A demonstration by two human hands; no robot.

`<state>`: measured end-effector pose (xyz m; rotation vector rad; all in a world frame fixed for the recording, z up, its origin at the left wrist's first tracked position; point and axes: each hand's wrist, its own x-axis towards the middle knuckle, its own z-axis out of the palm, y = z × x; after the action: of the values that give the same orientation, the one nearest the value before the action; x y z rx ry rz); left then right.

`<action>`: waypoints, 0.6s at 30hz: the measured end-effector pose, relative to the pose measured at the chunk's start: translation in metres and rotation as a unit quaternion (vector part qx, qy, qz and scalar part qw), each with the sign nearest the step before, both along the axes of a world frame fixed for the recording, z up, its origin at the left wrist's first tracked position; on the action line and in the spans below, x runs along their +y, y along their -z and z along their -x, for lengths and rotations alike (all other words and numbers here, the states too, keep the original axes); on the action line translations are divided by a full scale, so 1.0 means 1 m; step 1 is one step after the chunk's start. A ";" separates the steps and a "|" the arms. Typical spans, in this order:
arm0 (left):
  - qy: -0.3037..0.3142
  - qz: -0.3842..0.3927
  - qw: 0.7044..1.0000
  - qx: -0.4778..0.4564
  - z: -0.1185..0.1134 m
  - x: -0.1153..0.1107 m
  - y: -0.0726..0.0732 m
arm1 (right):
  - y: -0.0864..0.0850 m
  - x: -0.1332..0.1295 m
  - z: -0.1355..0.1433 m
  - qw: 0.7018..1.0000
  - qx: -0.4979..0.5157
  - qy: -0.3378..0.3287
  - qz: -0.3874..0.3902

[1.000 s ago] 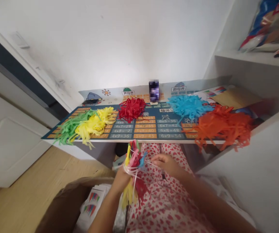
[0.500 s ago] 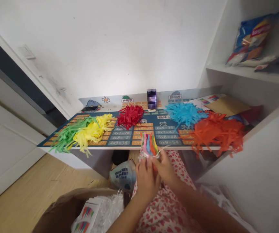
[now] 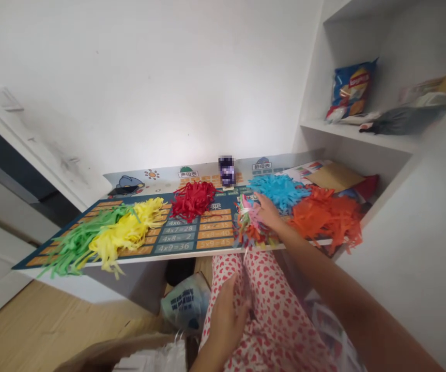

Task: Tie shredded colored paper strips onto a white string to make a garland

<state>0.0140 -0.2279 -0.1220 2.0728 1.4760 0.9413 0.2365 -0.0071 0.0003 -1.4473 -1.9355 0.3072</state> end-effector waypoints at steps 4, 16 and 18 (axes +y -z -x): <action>0.005 0.040 0.999 -0.001 0.001 -0.005 0.001 | -0.016 0.011 0.015 0.998 -0.062 -0.025 0.007; 0.033 0.060 0.997 -0.032 -0.008 -0.015 0.022 | 0.006 0.003 0.032 0.973 -0.178 -0.090 0.118; 0.027 0.059 0.997 -0.039 -0.006 -0.012 0.033 | -0.014 0.006 0.022 0.979 -0.161 -0.093 0.087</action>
<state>0.0200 -0.2401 -0.1550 1.9607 1.3942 0.8823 0.2142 -0.0012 0.0146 -1.5025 -2.3641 0.3523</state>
